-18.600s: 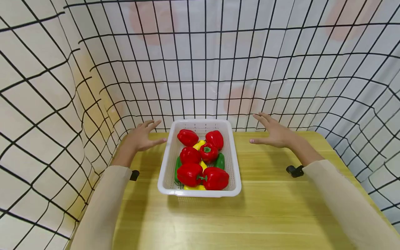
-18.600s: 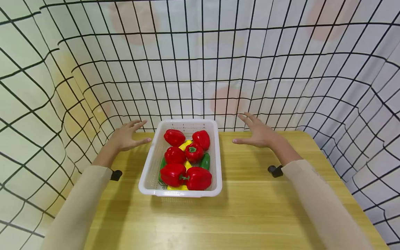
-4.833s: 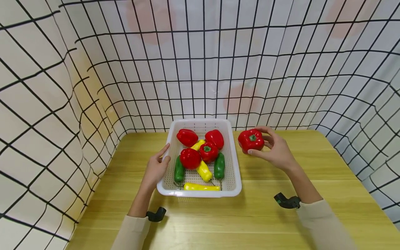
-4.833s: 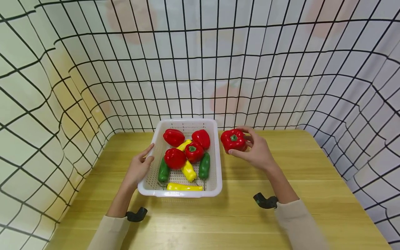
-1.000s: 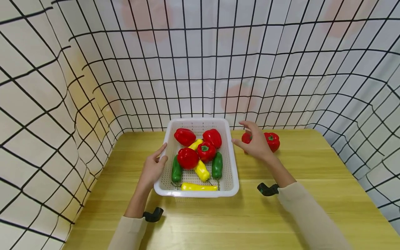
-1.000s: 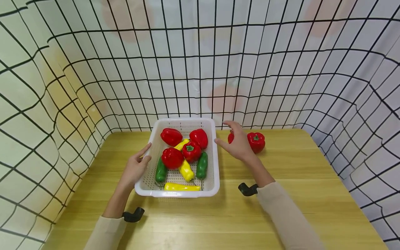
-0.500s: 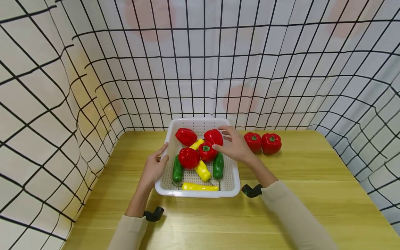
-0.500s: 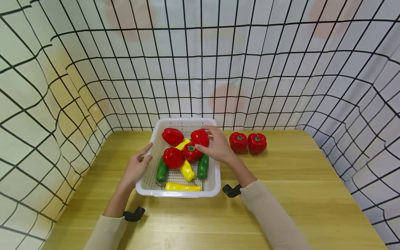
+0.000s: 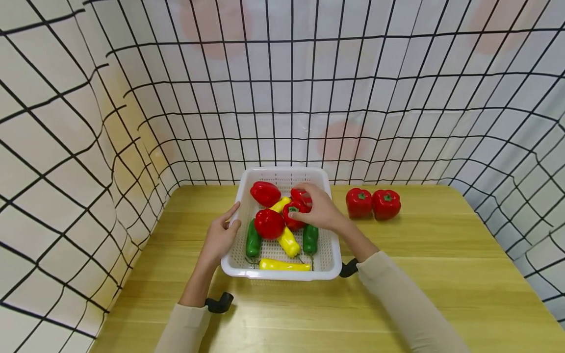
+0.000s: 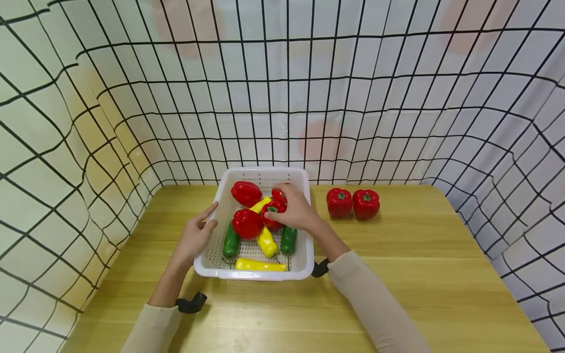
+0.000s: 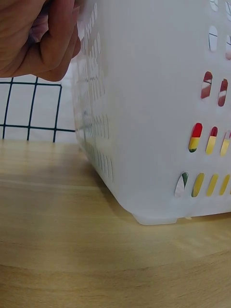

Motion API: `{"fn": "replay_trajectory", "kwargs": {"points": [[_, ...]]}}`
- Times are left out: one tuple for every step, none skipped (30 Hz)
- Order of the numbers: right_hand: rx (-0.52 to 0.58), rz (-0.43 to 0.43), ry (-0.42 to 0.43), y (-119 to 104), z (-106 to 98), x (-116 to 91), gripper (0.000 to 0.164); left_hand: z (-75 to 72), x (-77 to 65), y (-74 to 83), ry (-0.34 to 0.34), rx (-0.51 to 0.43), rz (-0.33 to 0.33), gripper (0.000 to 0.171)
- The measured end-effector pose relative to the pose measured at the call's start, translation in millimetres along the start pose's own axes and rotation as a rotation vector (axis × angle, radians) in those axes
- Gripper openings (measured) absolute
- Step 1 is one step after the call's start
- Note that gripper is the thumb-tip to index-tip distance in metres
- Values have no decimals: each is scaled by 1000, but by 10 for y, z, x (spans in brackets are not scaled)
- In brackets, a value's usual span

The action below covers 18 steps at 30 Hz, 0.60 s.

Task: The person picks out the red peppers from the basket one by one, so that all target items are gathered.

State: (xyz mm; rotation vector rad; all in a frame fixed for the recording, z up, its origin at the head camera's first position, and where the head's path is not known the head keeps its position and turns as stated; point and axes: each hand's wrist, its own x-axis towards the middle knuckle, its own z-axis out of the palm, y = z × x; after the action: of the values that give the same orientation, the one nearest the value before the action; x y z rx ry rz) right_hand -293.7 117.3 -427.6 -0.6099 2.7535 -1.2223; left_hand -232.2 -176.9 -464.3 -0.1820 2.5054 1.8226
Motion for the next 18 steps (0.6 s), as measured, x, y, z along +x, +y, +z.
{"fn": "replay_trajectory", "kwargs": {"points": [[-19,-4,-2,12,10,9,81,1,1,1,-1,-1,-1,54],[-39,-8,-3,18,17,14,81,2,2,3,-1,-1,-1,54],[-55,-13,-3,28,24,20,81,3,4,5,-1,0,-1,54],[-66,-16,-4,34,32,23,82,2,2,6,0,1,-3,54],[-79,-16,-4,36,41,27,82,0,1,8,-1,5,-3,54],[-92,-17,-6,38,49,31,82,-1,2,11,0,6,-4,54],[-110,-18,-8,40,57,35,83,-3,2,14,0,7,-4,54],[-124,-21,-12,39,63,39,84,-4,3,19,0,7,-2,55],[-143,-23,-17,41,70,43,85,-6,5,23,-1,8,0,55],[-162,-26,-23,39,76,47,86,-7,6,25,0,8,0,55],[-176,-27,-29,35,81,49,87,-8,6,26,-1,8,1,55],[-188,-30,-36,31,84,50,88,-8,4,25,0,6,0,54],[-196,-33,-43,26,86,49,89,-7,1,26,-1,5,0,54],[-200,-34,-50,21,88,47,90,-5,-2,24,-1,5,-1,54],[-206,-34,-58,16,89,45,90,-4,-6,21,1,6,-4,54],[-208,-30,-66,11,90,43,90,-1,-8,18,3,6,-5,54],[-209,-26,-74,8,92,41,90,2,-12,16,3,6,-7,54],[-210,-20,-81,6,92,38,91,6,-12,12,4,6,-8,54]]}}
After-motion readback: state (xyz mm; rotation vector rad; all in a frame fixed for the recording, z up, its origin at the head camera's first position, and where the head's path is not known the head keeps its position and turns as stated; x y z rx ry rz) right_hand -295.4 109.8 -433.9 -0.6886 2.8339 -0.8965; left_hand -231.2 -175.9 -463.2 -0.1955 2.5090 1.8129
